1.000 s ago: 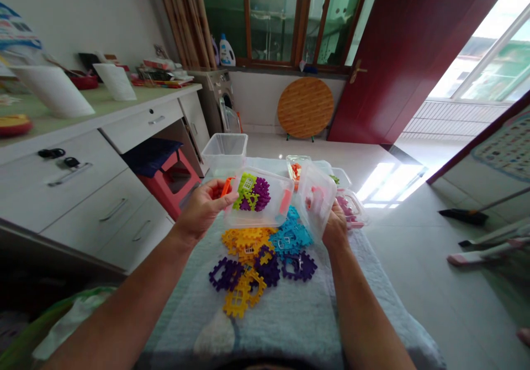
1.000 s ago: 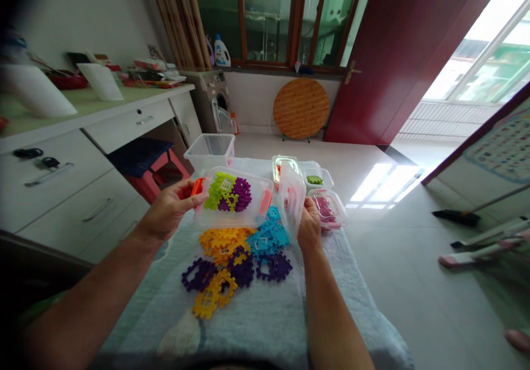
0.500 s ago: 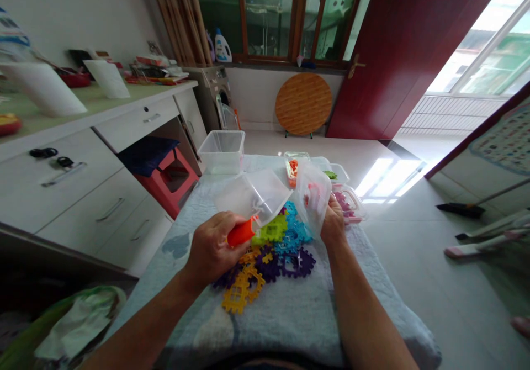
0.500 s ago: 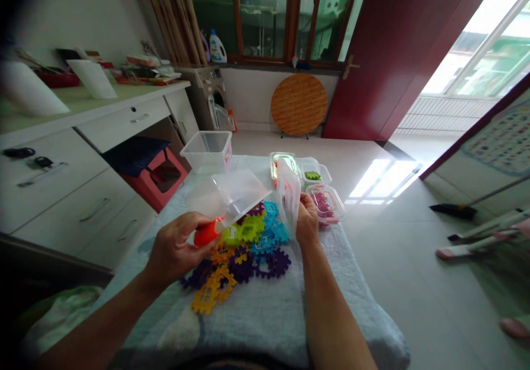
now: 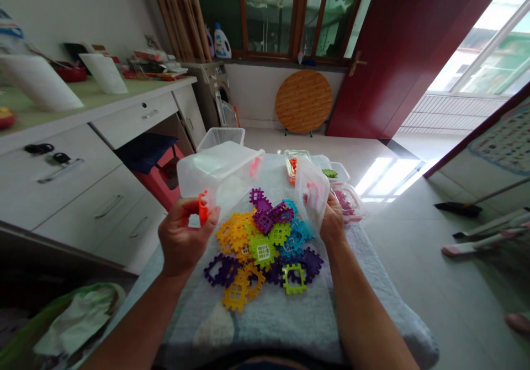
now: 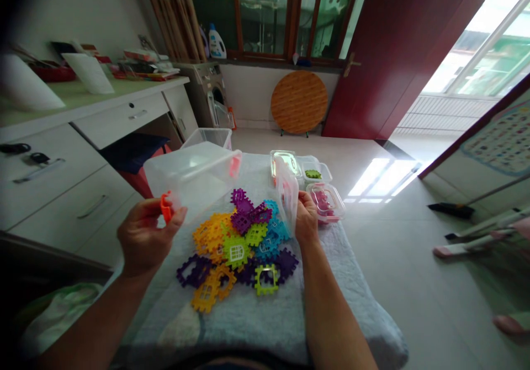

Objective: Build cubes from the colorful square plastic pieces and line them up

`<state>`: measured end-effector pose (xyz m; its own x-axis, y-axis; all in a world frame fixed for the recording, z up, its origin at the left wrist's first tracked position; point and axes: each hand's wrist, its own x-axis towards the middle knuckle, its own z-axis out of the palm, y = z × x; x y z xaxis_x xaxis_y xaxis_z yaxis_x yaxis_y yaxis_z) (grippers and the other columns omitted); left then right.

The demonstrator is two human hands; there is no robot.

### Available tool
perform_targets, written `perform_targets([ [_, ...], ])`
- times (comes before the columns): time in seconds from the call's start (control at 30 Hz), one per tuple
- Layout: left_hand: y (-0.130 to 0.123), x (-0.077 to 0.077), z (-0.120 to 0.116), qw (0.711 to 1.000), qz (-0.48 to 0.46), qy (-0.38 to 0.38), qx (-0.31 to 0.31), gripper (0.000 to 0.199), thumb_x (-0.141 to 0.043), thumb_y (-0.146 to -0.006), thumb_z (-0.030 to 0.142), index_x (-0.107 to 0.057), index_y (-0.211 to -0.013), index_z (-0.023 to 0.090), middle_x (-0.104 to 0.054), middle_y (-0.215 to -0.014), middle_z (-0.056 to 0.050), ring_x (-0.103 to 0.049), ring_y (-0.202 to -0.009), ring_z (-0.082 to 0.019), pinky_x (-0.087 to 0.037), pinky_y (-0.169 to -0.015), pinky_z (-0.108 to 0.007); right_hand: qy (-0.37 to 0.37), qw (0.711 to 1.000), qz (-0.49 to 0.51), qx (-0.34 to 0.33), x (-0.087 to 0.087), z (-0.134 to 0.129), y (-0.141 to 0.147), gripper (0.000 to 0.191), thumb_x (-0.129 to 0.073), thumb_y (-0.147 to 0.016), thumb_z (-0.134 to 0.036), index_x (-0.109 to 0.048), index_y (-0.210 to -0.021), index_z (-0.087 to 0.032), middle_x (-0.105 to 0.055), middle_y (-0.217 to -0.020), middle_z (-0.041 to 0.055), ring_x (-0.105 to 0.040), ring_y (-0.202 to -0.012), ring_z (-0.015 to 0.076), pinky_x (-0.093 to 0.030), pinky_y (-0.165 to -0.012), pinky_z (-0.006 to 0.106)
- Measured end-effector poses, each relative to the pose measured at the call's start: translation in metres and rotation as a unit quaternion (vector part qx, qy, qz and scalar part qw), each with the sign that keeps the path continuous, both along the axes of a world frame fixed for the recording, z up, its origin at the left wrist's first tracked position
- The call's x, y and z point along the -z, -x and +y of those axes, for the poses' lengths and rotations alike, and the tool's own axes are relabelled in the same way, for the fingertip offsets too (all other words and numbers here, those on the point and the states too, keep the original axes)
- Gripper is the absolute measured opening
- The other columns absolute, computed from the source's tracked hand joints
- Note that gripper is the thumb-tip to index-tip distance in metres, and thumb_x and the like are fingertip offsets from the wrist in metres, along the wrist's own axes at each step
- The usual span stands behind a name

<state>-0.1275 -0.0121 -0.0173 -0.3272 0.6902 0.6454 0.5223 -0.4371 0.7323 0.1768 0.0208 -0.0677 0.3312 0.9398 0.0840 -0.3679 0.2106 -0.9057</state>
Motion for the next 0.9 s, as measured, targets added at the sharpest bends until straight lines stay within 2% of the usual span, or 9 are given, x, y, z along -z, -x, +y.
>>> perform_targets([
  [0.1, 0.001, -0.003, 0.012, 0.993, -0.108, -0.035, -0.004, 0.030, -0.081, -0.063, 0.027, -0.062, -0.085, 0.018, -0.061, -0.074, 0.004, -0.056, -0.064, -0.011, -0.052, -0.068, -0.025, -0.001, 1.000, -0.011, -0.003, 0.001, 0.000, 0.000, 0.025, -0.071, -0.074, -0.034, -0.063, -0.095, -0.023, -0.070, -0.074, -0.0020, -0.066, -0.066, 0.0165, -0.053, -0.058, 0.028],
  [0.2, 0.002, -0.005, 0.020, 0.975, -0.220, -0.003, 0.023, 0.031, -0.082, -0.061, 0.027, -0.061, -0.082, 0.018, -0.060, -0.072, 0.006, -0.055, -0.062, -0.008, -0.050, -0.066, -0.022, -0.008, 1.000, -0.026, 0.003, -0.001, 0.000, 0.001, 0.026, -0.071, -0.075, -0.038, -0.062, -0.094, -0.023, -0.070, -0.073, -0.0022, -0.064, -0.061, 0.0150, -0.050, -0.054, 0.027],
  [0.3, 0.001, -0.003, 0.025, 0.934, -0.333, 0.071, 0.105, 0.027, -0.078, -0.065, 0.030, -0.064, -0.084, 0.018, -0.062, -0.071, 0.005, -0.059, -0.064, -0.010, -0.052, -0.068, -0.023, -0.027, 0.997, -0.066, 0.035, -0.012, 0.000, 0.001, 0.025, -0.068, -0.078, -0.040, -0.061, -0.094, -0.022, -0.069, -0.076, -0.0016, -0.062, -0.061, 0.0140, -0.049, -0.056, 0.026],
  [0.43, 0.000, 0.000, 0.029, 0.877, -0.418, 0.148, 0.186, 0.028, -0.076, -0.066, 0.031, -0.068, -0.089, 0.016, -0.068, -0.075, 0.000, -0.067, -0.077, -0.018, -0.056, -0.072, -0.029, -0.089, 0.974, -0.186, 0.097, -0.040, -0.004, 0.005, 0.018, -0.060, -0.085, -0.033, -0.064, -0.097, -0.020, -0.070, -0.082, 0.0011, -0.064, -0.076, 0.0160, -0.052, -0.073, 0.032],
  [0.53, 0.001, 0.003, 0.034, 0.845, -0.451, 0.197, 0.208, 0.026, -0.079, -0.064, 0.029, -0.068, -0.083, 0.014, -0.069, -0.074, -0.001, -0.069, -0.082, -0.021, -0.058, -0.072, -0.029, -0.147, 0.921, -0.341, 0.117, -0.066, -0.009, 0.015, 0.016, -0.053, -0.091, -0.026, -0.066, -0.100, -0.023, -0.070, -0.091, 0.0020, -0.063, -0.084, 0.0166, -0.050, -0.081, 0.035],
  [0.67, 0.000, 0.009, 0.041, 0.821, -0.477, 0.212, 0.231, 0.025, -0.079, -0.068, 0.027, -0.069, -0.087, 0.015, -0.071, -0.083, -0.001, -0.068, -0.083, -0.018, -0.058, -0.071, -0.026, -0.238, 0.811, -0.529, 0.082, -0.092, -0.009, 0.042, 0.026, -0.046, -0.092, -0.014, -0.066, -0.105, -0.024, -0.069, -0.098, 0.0047, -0.062, -0.093, 0.0185, -0.048, -0.085, 0.036],
  [0.8, -0.003, 0.012, 0.048, 0.806, -0.505, 0.209, 0.229, 0.021, -0.073, -0.077, 0.031, -0.069, -0.091, 0.016, -0.072, -0.087, -0.003, -0.068, -0.080, -0.017, -0.058, -0.068, -0.025, -0.284, 0.715, -0.639, 0.021, -0.096, 0.003, 0.071, 0.029, -0.042, -0.093, -0.009, -0.065, -0.106, -0.020, -0.070, -0.103, 0.0073, -0.059, -0.097, 0.0196, -0.046, -0.086, 0.035],
  [0.9, -0.006, 0.014, 0.051, 0.804, -0.501, 0.207, 0.243, 0.024, -0.070, -0.081, 0.035, -0.069, -0.094, 0.015, -0.072, -0.087, -0.004, -0.067, -0.079, -0.017, -0.058, -0.070, -0.027, -0.282, 0.663, -0.694, -0.011, -0.092, 0.012, 0.085, 0.026, -0.044, -0.093, -0.010, -0.065, -0.106, -0.020, -0.070, -0.102, 0.0065, -0.058, -0.094, 0.0200, -0.043, -0.085, 0.034],
])
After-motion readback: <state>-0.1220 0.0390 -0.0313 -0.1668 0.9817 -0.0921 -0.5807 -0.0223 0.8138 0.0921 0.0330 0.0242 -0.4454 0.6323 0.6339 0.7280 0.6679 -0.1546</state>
